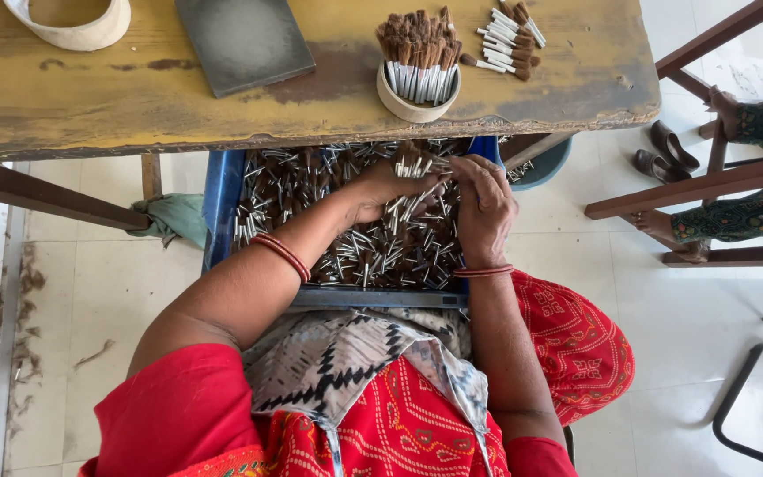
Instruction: The person sits at a wooden workbench assembling brushes. They press a round bristle pad into a cylindrical base, dip the base into a cup of liquid, sort brush handles from a blue crate, and place finished brushes into a holder on the table.
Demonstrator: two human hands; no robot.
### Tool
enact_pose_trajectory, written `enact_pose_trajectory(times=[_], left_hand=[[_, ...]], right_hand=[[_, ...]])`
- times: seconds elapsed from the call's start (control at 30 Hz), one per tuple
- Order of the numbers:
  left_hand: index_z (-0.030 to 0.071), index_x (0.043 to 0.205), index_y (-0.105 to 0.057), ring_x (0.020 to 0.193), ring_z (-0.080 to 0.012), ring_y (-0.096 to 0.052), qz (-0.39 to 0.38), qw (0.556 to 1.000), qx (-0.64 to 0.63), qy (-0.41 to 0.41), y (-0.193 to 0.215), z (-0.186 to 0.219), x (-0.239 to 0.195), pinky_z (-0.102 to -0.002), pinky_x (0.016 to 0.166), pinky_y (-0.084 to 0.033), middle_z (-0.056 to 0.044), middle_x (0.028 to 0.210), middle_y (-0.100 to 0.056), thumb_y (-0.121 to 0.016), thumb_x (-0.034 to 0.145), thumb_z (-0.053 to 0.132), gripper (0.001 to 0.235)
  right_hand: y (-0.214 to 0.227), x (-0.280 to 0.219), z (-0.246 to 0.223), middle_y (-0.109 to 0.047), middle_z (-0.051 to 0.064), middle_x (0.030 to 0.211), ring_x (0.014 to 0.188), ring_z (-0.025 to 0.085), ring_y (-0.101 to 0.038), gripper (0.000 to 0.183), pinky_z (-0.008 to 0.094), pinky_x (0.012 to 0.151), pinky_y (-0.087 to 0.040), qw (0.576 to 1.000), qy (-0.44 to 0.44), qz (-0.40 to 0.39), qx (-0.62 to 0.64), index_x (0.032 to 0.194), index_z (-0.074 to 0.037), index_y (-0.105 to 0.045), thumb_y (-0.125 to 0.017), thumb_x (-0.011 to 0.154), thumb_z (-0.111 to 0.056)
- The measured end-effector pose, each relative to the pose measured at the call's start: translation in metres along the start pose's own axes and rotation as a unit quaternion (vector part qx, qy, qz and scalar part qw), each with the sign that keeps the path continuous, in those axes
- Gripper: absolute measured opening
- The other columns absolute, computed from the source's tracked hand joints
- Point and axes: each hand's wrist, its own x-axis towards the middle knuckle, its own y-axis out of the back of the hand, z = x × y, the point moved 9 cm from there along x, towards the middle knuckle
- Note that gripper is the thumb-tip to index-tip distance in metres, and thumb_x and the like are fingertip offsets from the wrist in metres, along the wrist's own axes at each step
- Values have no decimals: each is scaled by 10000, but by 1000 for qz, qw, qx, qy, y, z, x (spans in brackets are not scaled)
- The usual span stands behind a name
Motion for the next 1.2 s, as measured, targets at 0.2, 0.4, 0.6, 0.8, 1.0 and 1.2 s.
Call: enact_pose_trajectory(times=[0.2, 0.4, 0.6, 0.8, 1.0, 1.2], left_hand=[[85, 1224, -698, 1131, -176, -675, 52, 989, -108, 83, 9, 2, -14, -442, 961, -523, -79, 1228, -725, -752, 786, 566, 653], [39, 1104, -695, 988, -237, -695, 10, 964, -262, 50, 21, -41, 31, -407, 899, -582, -117, 1076, -725, -748, 924, 392, 400], [20, 1074, -693, 905, -222, -725, 14, 951, -304, 49, 22, -39, 30, -375, 833, -622, -112, 1038, -720, -740, 964, 284, 290], [79, 1057, -676, 872, -222, -695, -23, 965, -250, 74, -12, -7, -5, -440, 764, -632, -87, 979, -711, -772, 769, 605, 608], [76, 1214, -697, 1031, -220, -719, -50, 967, -241, 58, -16, 8, -9, -415, 819, -620, -93, 1147, -738, -853, 761, 482, 628], [149, 1302, -617, 1024, -218, -667, -55, 990, -122, 50, -19, 7, -15, -407, 727, -549, -65, 1164, -702, -856, 729, 290, 636]], right_hand=[[-32, -4, -35, -699, 120, 1269, 1203, 328, -687, 404, 407, 1027, -572, 981, 124, -145, -43, 1258, -86, -717, -646, 905, 99], [-52, -17, -56, -587, 126, 1310, 1090, 334, -653, 617, 402, 902, -565, 940, 223, -242, -89, 1298, -103, -683, -766, 693, -19], [-37, -26, -51, -635, 69, 1224, 1084, 235, -673, 398, 344, 929, -595, 948, 254, -173, -86, 1247, -59, -708, -823, 868, -23], [-15, -4, -16, -663, 95, 1213, 1104, 251, -686, 296, 344, 923, -590, 991, 72, -65, -92, 1244, -59, -741, -775, 950, -68], [-37, -7, -24, -652, 83, 1281, 1270, 318, -606, 592, 474, 1087, -466, 968, 151, -172, -100, 1282, -106, -678, -919, 802, -354], [-43, -11, 5, -377, 202, 1593, 1490, 396, -368, 1066, 528, 1242, -333, 979, 49, -174, -98, 1603, -82, -358, -960, 774, -376]])
